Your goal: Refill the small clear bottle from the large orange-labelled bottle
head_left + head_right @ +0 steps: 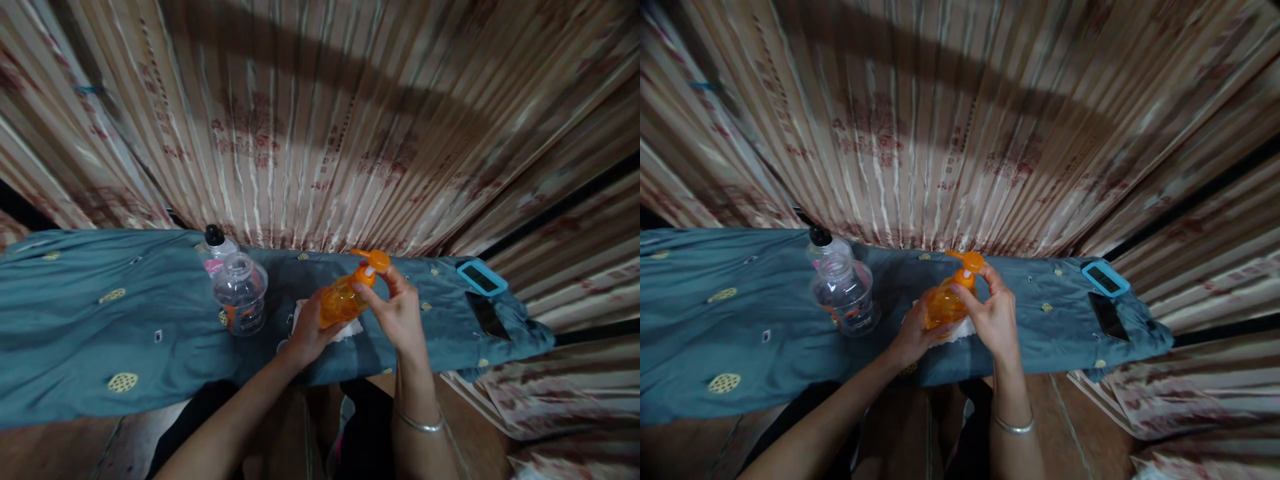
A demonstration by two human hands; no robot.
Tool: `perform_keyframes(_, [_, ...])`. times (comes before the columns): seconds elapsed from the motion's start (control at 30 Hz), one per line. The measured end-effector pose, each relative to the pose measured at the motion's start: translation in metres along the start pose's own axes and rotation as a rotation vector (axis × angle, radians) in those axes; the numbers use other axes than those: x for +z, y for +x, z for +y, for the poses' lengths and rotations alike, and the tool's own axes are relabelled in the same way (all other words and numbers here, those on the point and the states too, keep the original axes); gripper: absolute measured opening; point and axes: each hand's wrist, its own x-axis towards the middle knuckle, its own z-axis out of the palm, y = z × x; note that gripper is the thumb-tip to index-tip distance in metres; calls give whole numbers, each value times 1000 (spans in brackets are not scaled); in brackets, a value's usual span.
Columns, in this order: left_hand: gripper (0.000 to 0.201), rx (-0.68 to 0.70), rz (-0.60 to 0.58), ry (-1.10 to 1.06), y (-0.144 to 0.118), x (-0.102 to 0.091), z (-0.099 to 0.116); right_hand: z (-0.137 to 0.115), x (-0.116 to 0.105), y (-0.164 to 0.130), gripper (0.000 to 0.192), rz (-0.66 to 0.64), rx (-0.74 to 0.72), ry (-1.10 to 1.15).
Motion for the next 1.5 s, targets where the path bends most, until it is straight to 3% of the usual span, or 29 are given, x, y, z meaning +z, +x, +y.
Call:
perform_keyframes(0.1, [65, -4, -10, -16, 0, 0, 1, -2, 2, -7, 44, 62, 7, -35])
perform_keyframes(0.2, [65, -1, 1, 9, 0, -1, 2, -4, -6, -7, 50, -89, -26, 48])
perform_keyframes(0.33, [63, 6, 9, 24, -1, -2, 3, -1, -13, -3, 36, -235, -29, 90])
perform_keyframes(0.4, [64, 3, 5, 28, 0, -2, 4, 1, -9, -2, 33, -178, -30, 70])
perform_keyframes(0.53, [64, 3, -10, 27, 1, -3, 5, 4, 7, -5, 37, 59, -8, -13])
perform_keyframes(0.6, [63, 7, -8, 15, 1, -3, 4, 4, 10, -6, 42, 101, 9, -18])
perform_keyframes(0.73, [65, -5, 0, 31, 0, -2, 1, -1, 3, -4, 56, -51, 7, 104])
perform_keyframes(0.9, [65, -1, 13, 50, 0, -1, 4, -3, -6, -1, 37, -229, 3, 186])
perform_keyframes(1.0, [60, 11, 1, 46, 1, -2, 8, 0, -1, -2, 33, -159, -14, 155])
perform_keyframes(1.23, [64, -8, 2, 27, 1, -2, 4, 2, 19, -11, 30, 172, -11, -28])
perform_keyframes(1.5, [61, 2, 2, 27, 1, 0, 5, -2, 18, -10, 25, 155, -5, 192])
